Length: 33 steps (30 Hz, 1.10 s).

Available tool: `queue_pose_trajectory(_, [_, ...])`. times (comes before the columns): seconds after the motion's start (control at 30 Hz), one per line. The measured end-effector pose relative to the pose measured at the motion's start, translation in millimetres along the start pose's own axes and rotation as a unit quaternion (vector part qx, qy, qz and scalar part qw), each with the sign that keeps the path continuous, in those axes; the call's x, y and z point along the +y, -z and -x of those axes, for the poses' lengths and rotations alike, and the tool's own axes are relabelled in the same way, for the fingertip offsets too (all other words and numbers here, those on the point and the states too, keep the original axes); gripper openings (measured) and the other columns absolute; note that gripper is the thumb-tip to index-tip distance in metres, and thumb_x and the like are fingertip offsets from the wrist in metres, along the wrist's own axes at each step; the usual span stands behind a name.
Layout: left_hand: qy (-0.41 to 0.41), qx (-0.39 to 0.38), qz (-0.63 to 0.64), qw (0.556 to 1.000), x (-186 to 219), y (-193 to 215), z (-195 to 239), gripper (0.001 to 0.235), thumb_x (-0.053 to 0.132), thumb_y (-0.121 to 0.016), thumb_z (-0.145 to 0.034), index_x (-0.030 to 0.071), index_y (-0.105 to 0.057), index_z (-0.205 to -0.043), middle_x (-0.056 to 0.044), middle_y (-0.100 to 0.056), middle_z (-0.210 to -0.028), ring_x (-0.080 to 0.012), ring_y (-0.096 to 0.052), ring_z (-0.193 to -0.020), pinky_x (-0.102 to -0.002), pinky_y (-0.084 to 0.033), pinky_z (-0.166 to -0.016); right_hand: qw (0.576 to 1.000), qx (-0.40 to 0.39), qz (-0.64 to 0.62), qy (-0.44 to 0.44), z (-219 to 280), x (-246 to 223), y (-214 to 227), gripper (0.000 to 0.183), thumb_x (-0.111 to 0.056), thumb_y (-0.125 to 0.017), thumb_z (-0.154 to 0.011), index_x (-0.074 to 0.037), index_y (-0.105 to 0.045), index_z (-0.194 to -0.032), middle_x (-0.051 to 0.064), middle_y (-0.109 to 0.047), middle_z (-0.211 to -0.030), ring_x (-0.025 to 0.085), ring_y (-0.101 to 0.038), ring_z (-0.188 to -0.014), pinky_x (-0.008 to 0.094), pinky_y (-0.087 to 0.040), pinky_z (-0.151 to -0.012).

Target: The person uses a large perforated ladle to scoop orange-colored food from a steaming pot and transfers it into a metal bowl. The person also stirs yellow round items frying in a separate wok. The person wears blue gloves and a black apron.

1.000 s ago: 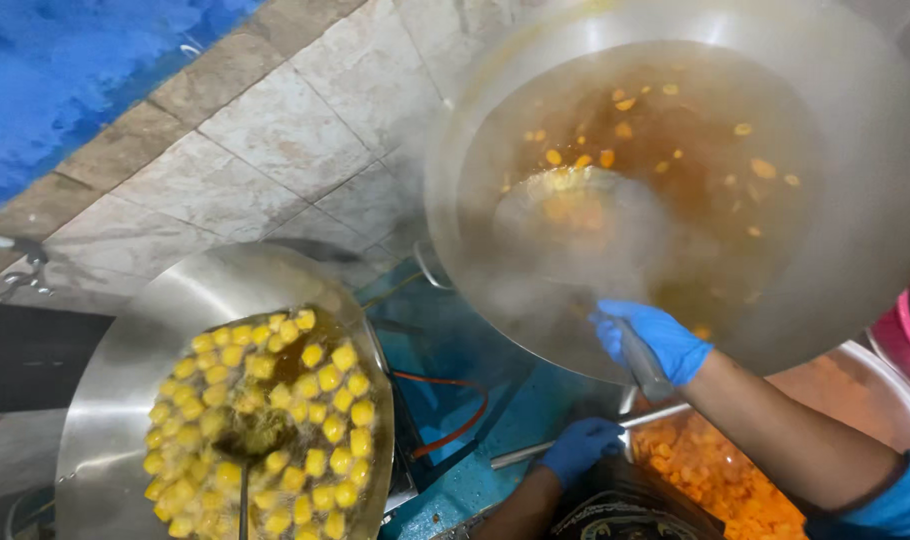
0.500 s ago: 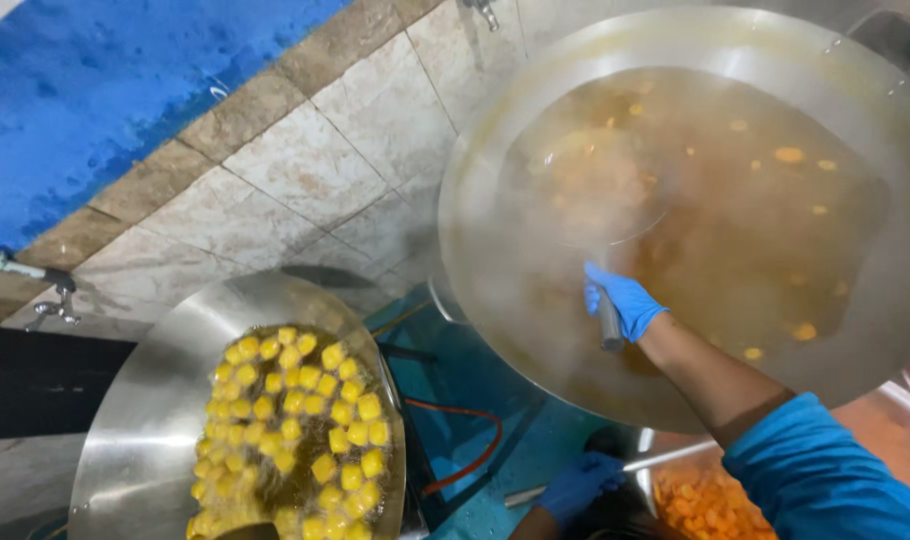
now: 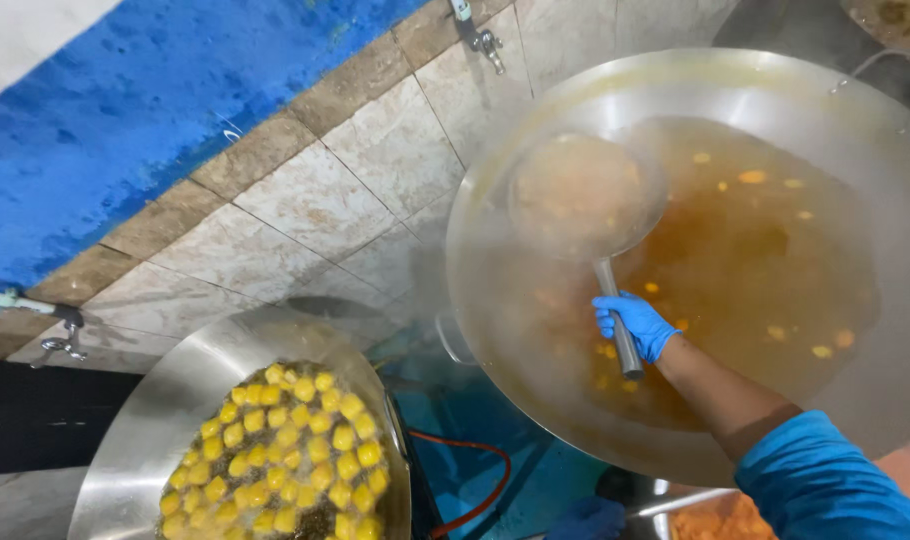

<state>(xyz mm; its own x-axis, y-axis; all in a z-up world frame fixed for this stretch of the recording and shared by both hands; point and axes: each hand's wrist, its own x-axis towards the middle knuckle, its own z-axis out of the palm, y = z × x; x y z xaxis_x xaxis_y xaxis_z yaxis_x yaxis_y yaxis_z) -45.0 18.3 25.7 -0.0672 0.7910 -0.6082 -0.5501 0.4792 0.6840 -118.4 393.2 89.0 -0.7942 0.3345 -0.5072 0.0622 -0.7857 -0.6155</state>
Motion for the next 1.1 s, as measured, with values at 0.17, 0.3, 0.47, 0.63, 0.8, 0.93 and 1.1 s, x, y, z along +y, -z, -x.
queue_pose_trajectory(0.17, [-0.017, 0.029, -0.173, 0.984, -3, -5, -10, 0.034, 0.039, -0.065, -0.106, 0.006, -0.073, -0.108, -0.004, -0.067, -0.085, -0.011, -0.057, -0.073, -0.027, -0.044, -0.064, 1.0, -0.018, -0.003, 0.006, 34, -21, -33, 0.017, -0.011, -0.07, -0.091, -0.007, -0.053, -0.093, 0.001, -0.051, -0.07, 0.011, -0.049, -0.055, 0.027, -0.041, -0.046])
queue_pose_trajectory(0.3, [-0.053, -0.006, -0.1, 0.994, -2, -10, -21, 0.026, 0.033, -0.064, -0.103, 0.009, -0.073, -0.103, 0.001, -0.07, -0.089, -0.0086, -0.063, -0.082, -0.025, -0.051, -0.078, 0.999, 0.003, 0.039, 0.019, 82, -54, -67, 0.017, -0.011, -0.069, -0.09, -0.01, -0.053, -0.095, 0.001, -0.051, -0.07, 0.011, -0.048, -0.054, 0.027, -0.039, -0.046])
queue_pose_trajectory(0.47, [-0.1, -0.051, -0.105, 0.988, -10, -23, -32, 0.027, 0.026, -0.062, -0.1, 0.004, -0.075, -0.093, -0.002, -0.076, -0.092, -0.0125, -0.069, -0.087, -0.027, -0.054, -0.085, 0.997, 0.011, 0.067, 0.028, 161, -92, -91, 0.016, -0.012, -0.068, -0.091, -0.009, -0.054, -0.097, 0.0, -0.051, -0.07, 0.01, -0.047, -0.054, 0.026, -0.039, -0.046])
queue_pose_trajectory(0.63, [-0.126, -0.069, -0.191, 0.971, -23, -36, -41, 0.021, 0.02, -0.066, -0.098, 0.002, -0.076, -0.101, -0.008, -0.074, -0.094, -0.0144, -0.067, -0.089, -0.029, -0.053, -0.084, 0.998, 0.029, 0.062, -0.014, 236, -84, -86, 0.016, -0.017, -0.067, -0.093, -0.01, -0.055, -0.101, -0.001, -0.05, -0.069, 0.009, -0.046, -0.052, 0.025, -0.038, -0.045])
queue_pose_trajectory(0.8, [-0.121, -0.079, -0.169, 0.975, -29, -45, -46, 0.023, 0.023, -0.063, -0.1, 0.004, -0.074, -0.107, -0.006, -0.074, -0.1, -0.0108, -0.067, -0.091, -0.027, -0.054, -0.087, 0.993, 0.082, 0.08, -0.017, 313, -47, -60, 0.023, -0.018, -0.064, -0.094, -0.005, -0.057, -0.112, -0.001, -0.05, -0.071, 0.008, -0.045, -0.051, 0.024, -0.037, -0.044])
queue_pose_trajectory(0.93, [-0.167, -0.105, -0.194, 0.961, -33, -52, -48, 0.024, 0.026, -0.062, -0.103, 0.004, -0.072, -0.103, -0.005, -0.073, -0.097, -0.0112, -0.069, -0.089, -0.028, -0.055, -0.087, 0.991, 0.114, 0.072, -0.001, 370, -12, -35, 0.031, -0.017, -0.064, -0.092, -0.003, -0.059, -0.119, 0.001, -0.05, -0.068, 0.01, -0.046, -0.047, 0.025, -0.037, -0.04])
queue_pose_trajectory(1.1, [-0.159, -0.119, -0.204, 0.959, -49, -75, -59, 0.021, 0.022, -0.066, -0.101, 0.002, -0.073, -0.103, -0.009, -0.074, -0.095, -0.0156, -0.067, -0.088, -0.032, -0.054, -0.084, 0.96, 0.215, 0.178, 0.022, 415, -12, 18, 0.031, -0.018, -0.063, -0.093, -0.002, -0.061, -0.119, 0.002, -0.05, -0.067, 0.012, -0.046, -0.046, 0.028, -0.038, -0.038])
